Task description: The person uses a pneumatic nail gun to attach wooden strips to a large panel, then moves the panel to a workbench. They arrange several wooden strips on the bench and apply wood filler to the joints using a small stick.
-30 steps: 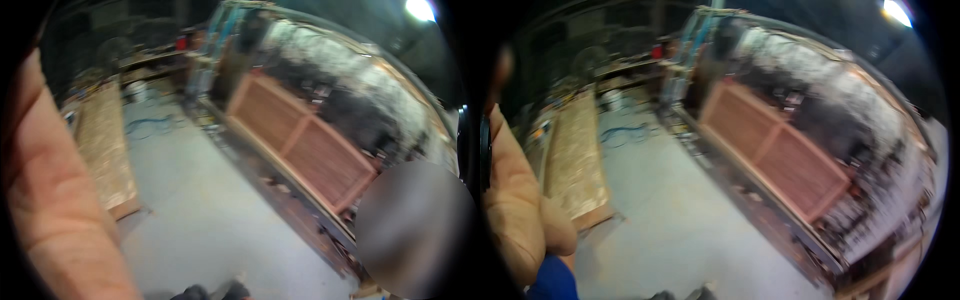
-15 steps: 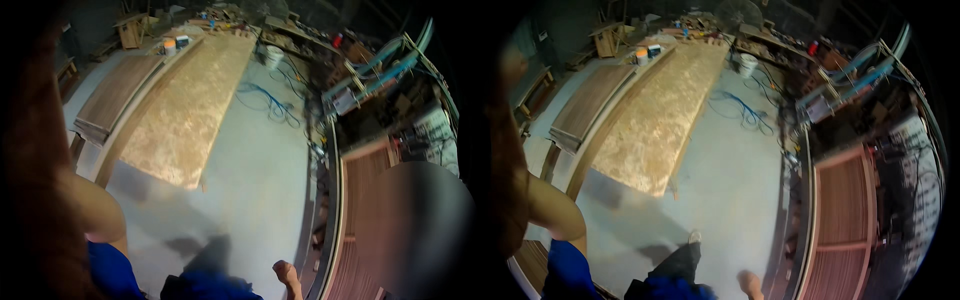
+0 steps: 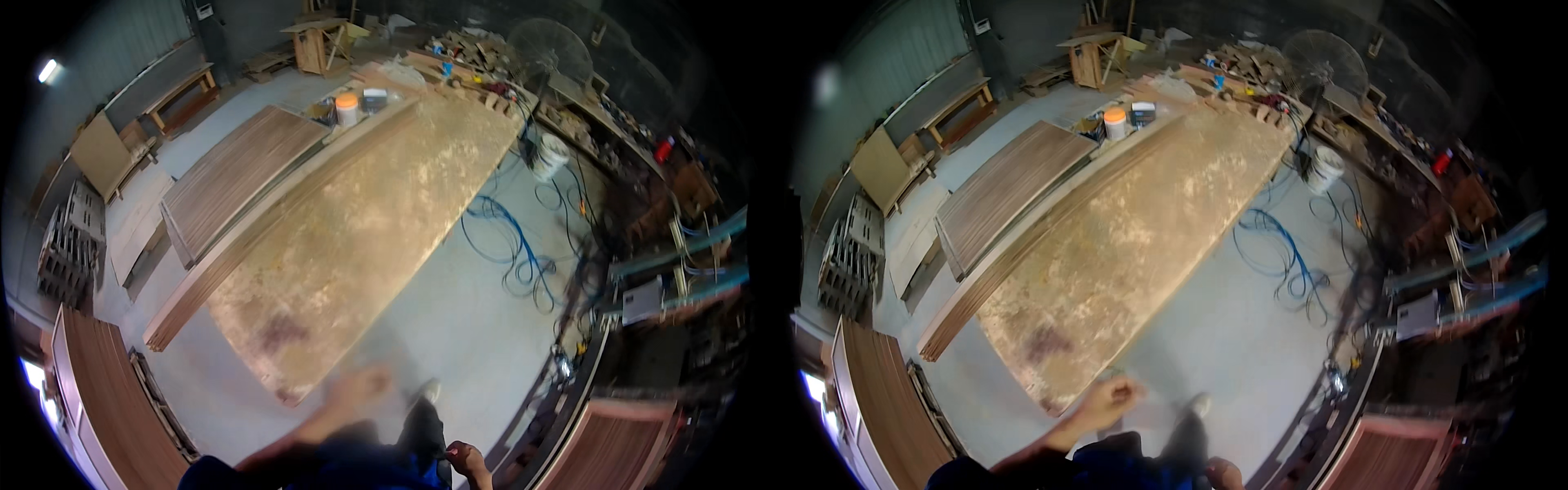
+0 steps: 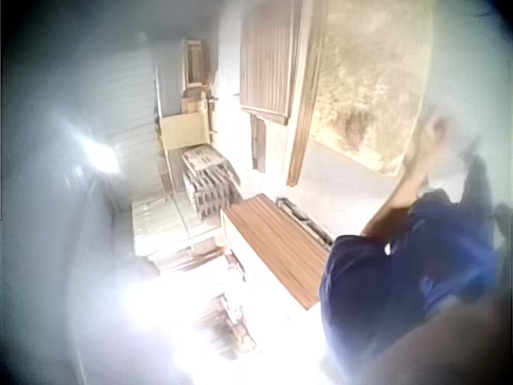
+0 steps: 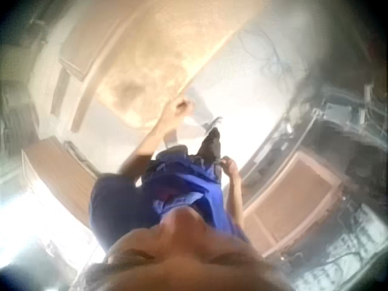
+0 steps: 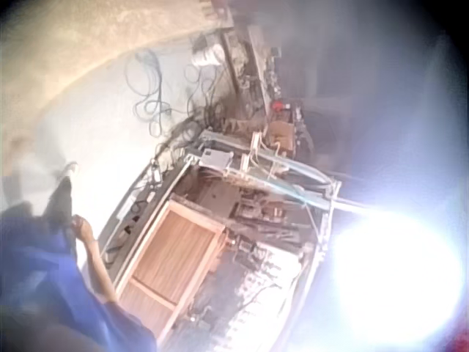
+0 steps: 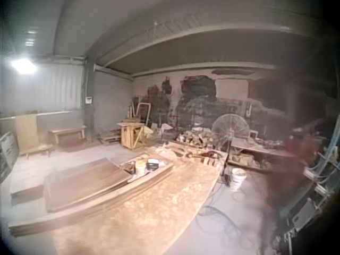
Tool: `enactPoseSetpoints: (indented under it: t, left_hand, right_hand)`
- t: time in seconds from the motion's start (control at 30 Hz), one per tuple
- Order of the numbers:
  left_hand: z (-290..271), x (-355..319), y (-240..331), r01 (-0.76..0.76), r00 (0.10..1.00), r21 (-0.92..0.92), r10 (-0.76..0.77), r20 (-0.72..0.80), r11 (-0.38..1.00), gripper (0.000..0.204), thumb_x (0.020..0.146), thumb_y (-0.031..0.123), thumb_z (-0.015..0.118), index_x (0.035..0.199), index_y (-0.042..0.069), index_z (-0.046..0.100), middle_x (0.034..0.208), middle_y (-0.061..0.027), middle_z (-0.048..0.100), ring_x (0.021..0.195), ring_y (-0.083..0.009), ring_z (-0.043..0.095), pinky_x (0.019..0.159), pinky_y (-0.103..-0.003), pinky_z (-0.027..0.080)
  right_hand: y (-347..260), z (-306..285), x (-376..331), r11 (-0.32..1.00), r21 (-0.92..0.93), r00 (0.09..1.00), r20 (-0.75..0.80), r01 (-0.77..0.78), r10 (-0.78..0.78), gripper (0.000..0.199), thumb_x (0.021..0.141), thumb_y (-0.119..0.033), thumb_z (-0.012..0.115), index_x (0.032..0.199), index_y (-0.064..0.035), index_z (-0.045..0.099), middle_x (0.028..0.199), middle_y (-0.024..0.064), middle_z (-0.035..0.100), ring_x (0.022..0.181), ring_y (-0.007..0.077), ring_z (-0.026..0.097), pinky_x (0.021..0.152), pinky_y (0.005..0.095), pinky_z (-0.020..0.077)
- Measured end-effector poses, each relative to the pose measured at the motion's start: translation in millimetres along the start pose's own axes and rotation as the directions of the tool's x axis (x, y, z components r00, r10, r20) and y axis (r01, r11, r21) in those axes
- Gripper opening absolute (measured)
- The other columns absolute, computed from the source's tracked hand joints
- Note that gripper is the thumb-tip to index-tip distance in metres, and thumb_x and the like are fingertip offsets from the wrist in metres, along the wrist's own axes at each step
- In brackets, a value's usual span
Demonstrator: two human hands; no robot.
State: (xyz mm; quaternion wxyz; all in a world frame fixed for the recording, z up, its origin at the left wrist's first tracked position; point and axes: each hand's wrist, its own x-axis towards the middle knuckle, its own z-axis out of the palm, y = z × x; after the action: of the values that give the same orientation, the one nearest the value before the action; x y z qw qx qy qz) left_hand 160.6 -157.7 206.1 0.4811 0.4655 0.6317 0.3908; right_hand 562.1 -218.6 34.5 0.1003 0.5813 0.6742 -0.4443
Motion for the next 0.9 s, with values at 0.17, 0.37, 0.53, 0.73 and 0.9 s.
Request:
enactPoseSetpoints:
  t: [0.17,0.37,0.53,0.73,0.9]
  left_hand:
    - [40.9,75.5,63.9,0.102,0.982,-0.314,-0.045,0.185,0.944,0.019,0.105,0.006,0.060,0.120,-0.005,0.066,0.113,-0.0099,0.072,0.106,-0.0148,0.068,0.092,-0.027,0.054]
    - [15.4,247.4,206.7,-0.255,0.961,-0.718,0.254,-0.112,0.647,0.018,0.104,0.012,0.062,0.102,-0.005,0.069,0.096,-0.0147,0.070,0.081,-0.0198,0.062,0.072,-0.031,0.049]
    - [-16.5,406.2,299.2,-0.341,0.644,-0.932,0.693,-0.324,-0.118,0.034,0.098,0.027,0.071,0.088,-0.006,0.069,0.087,-0.0178,0.067,0.068,-0.0225,0.058,0.065,-0.037,0.046]
    - [-77.1,537.6,339.4,-0.522,0.501,-0.837,0.736,-0.456,-0.163,0.041,0.096,0.034,0.077,0.099,-0.007,0.075,0.085,-0.0096,0.069,0.066,-0.0145,0.057,0.059,-0.029,0.046]
    - [-111.2,588.2,346.3,-0.599,0.654,-0.794,0.511,-0.558,-0.102,0.040,0.097,0.034,0.074,0.095,-0.006,0.071,0.081,-0.0094,0.067,0.064,-0.0180,0.053,0.056,-0.033,0.042]
  right_hand:
    - [36.0,-151.1,183.9,0.651,-0.538,0.817,0.134,0.535,-0.560,0.026,0.100,-0.031,0.057,0.089,-0.0099,0.069,0.095,0.0094,0.068,0.094,0.0322,0.066,0.082,0.0460,0.0549]
    - [-56.3,-339.9,373.3,0.512,-0.633,0.678,0.029,0.581,-0.734,0.007,0.091,-0.017,0.065,0.089,-0.0114,0.061,0.082,0.0102,0.067,0.076,0.0300,0.068,0.065,0.0418,0.0542]
    - [-142.5,-419.2,482.9,0.735,-0.458,0.831,0.012,0.500,-0.557,0.015,0.092,-0.024,0.069,0.095,-0.0101,0.064,0.091,0.0132,0.071,0.087,0.0359,0.070,0.076,0.0446,0.0566]
    - [-277.8,-530.7,547.2,0.802,-0.316,0.856,0.294,0.507,-0.426,0.019,0.091,-0.023,0.072,0.102,-0.0086,0.068,0.097,0.0150,0.072,0.092,0.0346,0.070,0.081,0.0419,0.0560]
    - [-387.9,-598.5,730.2,0.644,-0.284,0.697,0.151,0.710,-0.701,0.027,0.086,-0.013,0.077,0.110,-0.0041,0.065,0.102,0.0192,0.069,0.098,0.0420,0.066,0.085,0.0461,0.0548]
